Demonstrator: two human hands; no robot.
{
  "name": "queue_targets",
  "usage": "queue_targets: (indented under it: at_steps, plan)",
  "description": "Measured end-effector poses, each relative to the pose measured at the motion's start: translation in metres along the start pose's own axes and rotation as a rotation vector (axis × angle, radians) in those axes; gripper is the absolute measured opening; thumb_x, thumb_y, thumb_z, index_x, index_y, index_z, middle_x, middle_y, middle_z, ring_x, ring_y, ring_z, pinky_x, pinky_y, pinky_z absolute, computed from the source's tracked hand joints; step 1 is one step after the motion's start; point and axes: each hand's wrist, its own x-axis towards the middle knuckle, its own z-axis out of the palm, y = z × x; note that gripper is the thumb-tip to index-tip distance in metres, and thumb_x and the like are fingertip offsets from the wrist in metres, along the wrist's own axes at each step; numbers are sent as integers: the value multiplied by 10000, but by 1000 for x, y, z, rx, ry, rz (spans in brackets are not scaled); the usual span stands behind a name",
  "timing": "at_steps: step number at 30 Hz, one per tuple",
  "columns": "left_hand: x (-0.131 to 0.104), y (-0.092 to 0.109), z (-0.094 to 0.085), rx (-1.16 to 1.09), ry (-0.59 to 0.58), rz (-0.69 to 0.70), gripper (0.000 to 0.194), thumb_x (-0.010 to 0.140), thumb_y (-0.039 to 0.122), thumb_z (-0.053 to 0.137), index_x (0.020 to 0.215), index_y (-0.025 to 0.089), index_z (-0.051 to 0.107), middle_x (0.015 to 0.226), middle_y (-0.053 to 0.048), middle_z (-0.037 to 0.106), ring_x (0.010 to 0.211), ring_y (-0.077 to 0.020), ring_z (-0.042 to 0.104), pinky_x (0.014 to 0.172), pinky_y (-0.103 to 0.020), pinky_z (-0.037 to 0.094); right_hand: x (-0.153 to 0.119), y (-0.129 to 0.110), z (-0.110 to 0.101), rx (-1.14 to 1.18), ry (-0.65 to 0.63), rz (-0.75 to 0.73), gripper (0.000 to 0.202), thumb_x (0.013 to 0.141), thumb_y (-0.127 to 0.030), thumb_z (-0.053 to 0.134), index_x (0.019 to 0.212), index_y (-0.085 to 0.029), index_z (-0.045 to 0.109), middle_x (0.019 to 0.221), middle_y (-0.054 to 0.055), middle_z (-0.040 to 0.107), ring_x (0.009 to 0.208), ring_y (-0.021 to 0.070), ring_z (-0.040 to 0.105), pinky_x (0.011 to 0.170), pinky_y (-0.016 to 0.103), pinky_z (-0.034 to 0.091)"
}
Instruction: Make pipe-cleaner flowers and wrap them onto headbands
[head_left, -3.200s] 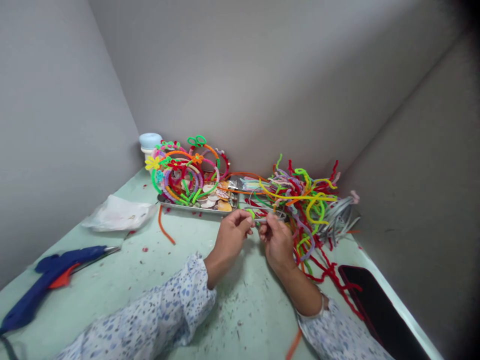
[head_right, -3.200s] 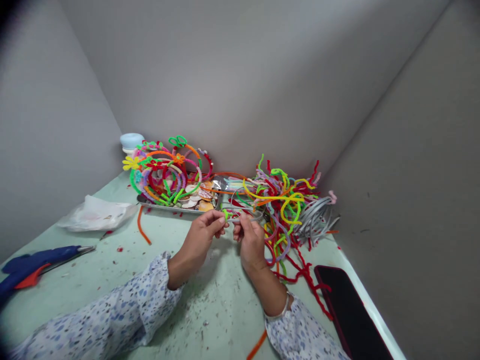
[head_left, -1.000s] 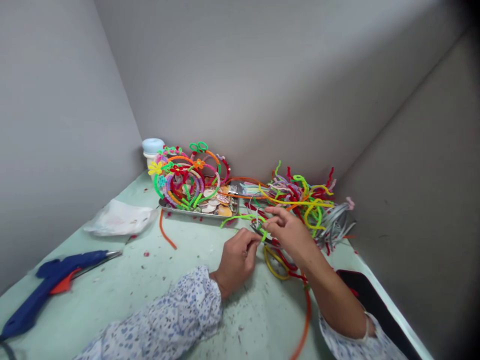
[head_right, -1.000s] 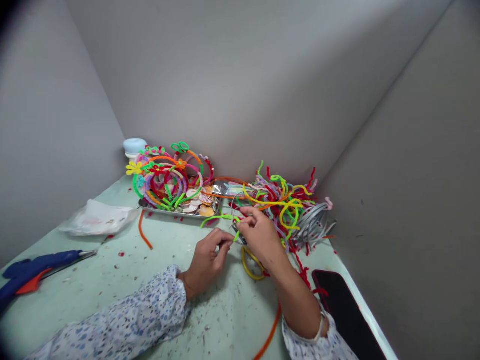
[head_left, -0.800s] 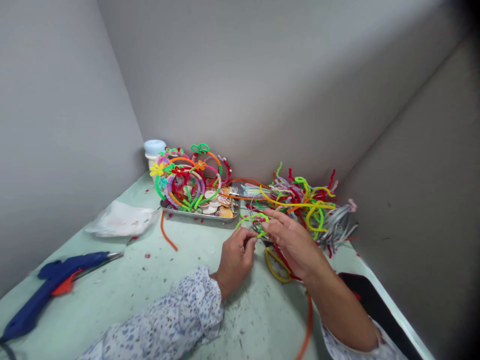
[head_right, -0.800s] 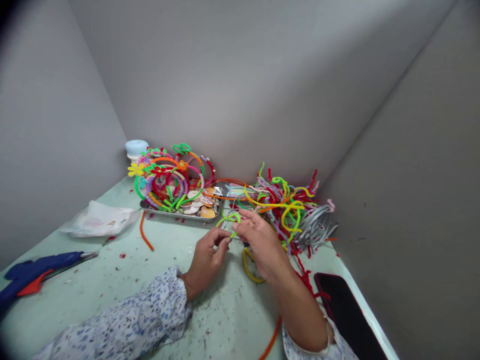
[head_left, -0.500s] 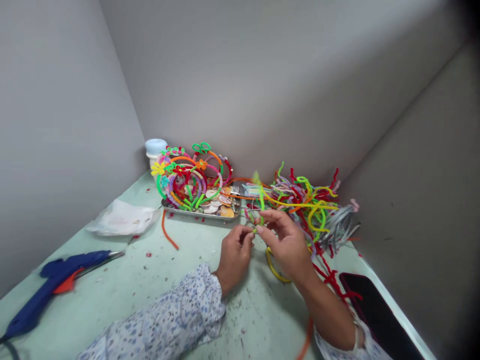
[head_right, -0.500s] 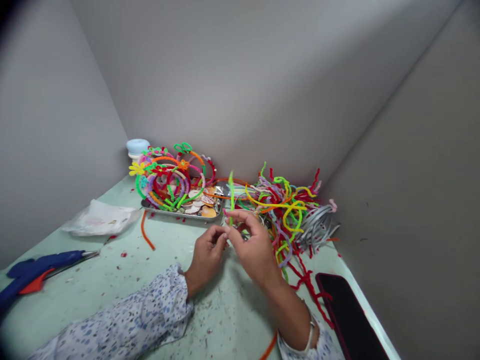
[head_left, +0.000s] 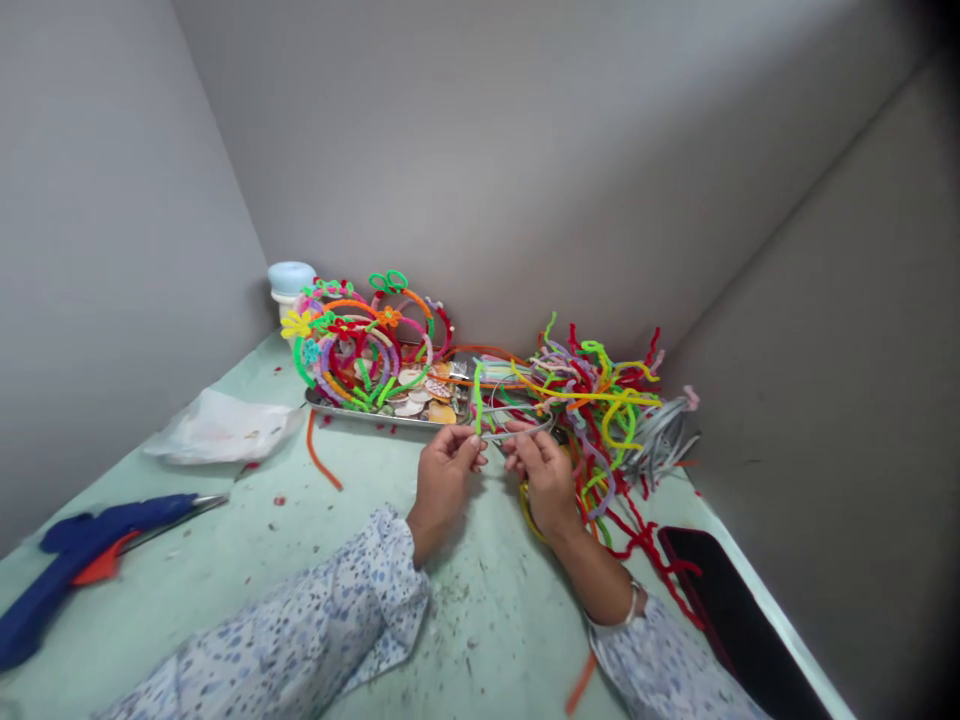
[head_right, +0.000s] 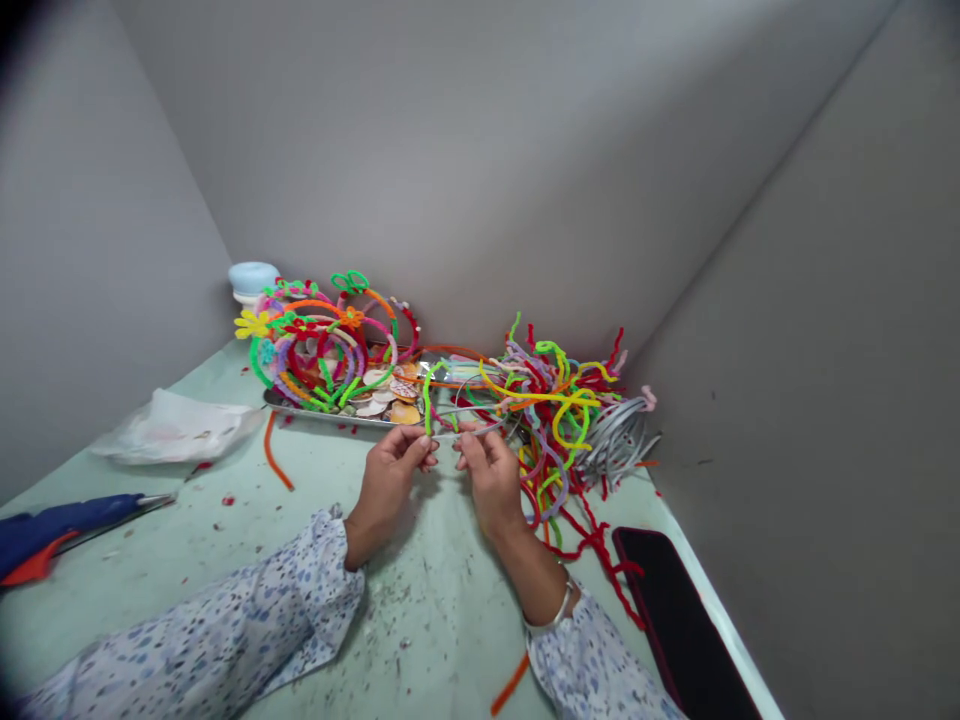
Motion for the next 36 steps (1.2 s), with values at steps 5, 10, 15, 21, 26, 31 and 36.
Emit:
queue_targets:
  at_steps: [5, 10, 15, 21, 26, 31, 36]
  plan:
    - [-7, -1, 4, 0, -80, -18, 189, 765, 311, 612, 847, 145, 574, 690, 2, 623, 592, -91, 553, 579, -216, 440, 7, 1, -1, 171, -24, 124, 279, 774, -444, 628, 797, -166, 634, 618, -9, 600, 521, 106, 515, 464, 219, 356]
    - [-8, -3, 4, -16, -133, -13, 195, 759, 273, 617, 909, 152, 590, 743, -15, 649, 644, -105, 580, 620, -229, 454, 5, 4, -1, 155, 36, 123, 306, 782, -466, 616, 714, -168, 611, 595, -9, 598, 502, 101, 508, 462, 219, 368]
    - [-9, -3, 4, 13, -117, 6, 174, 768, 283, 610, 883, 152, 606, 724, -12, 649, 627, -103, 575, 601, -226, 444, 4, 8, -1, 73, -5, 103, 360, 827, -483, 553, 662, -167, 594, 580, 0, 592, 498, 108, 513, 468, 227, 374]
    - [-9, -2, 5, 40, -102, 2, 185, 761, 303, 618, 872, 157, 592, 712, -7, 649, 619, -107, 577, 588, -219, 439, 3, 11, -1, 58, 7, 98, 369, 832, -492, 541, 665, -167, 595, 592, 1, 596, 499, 107, 513, 481, 230, 392]
    - [-9, -5, 4, 51, -100, 28, 166, 762, 283, 615, 865, 157, 585, 700, -1, 631, 613, -105, 567, 586, -220, 440, 4, 13, 0, 74, 17, 109, 374, 816, -501, 555, 662, -162, 596, 561, -3, 584, 478, 103, 507, 467, 224, 392]
    - [-9, -5, 4, 76, -105, 43, 151, 777, 269, 596, 877, 157, 578, 705, 2, 626, 617, -105, 562, 594, -221, 439, 4, 11, 0, 99, 13, 125, 376, 810, -503, 560, 649, -164, 584, 552, -12, 570, 465, 92, 493, 453, 211, 379]
    - [-8, -5, 4, 94, -108, 57, 132, 780, 260, 583, 861, 156, 583, 686, 12, 611, 613, -105, 557, 588, -219, 435, 5, 10, 1, 99, 7, 133, 371, 819, -497, 552, 663, -162, 587, 546, -20, 559, 467, 88, 491, 457, 207, 377]
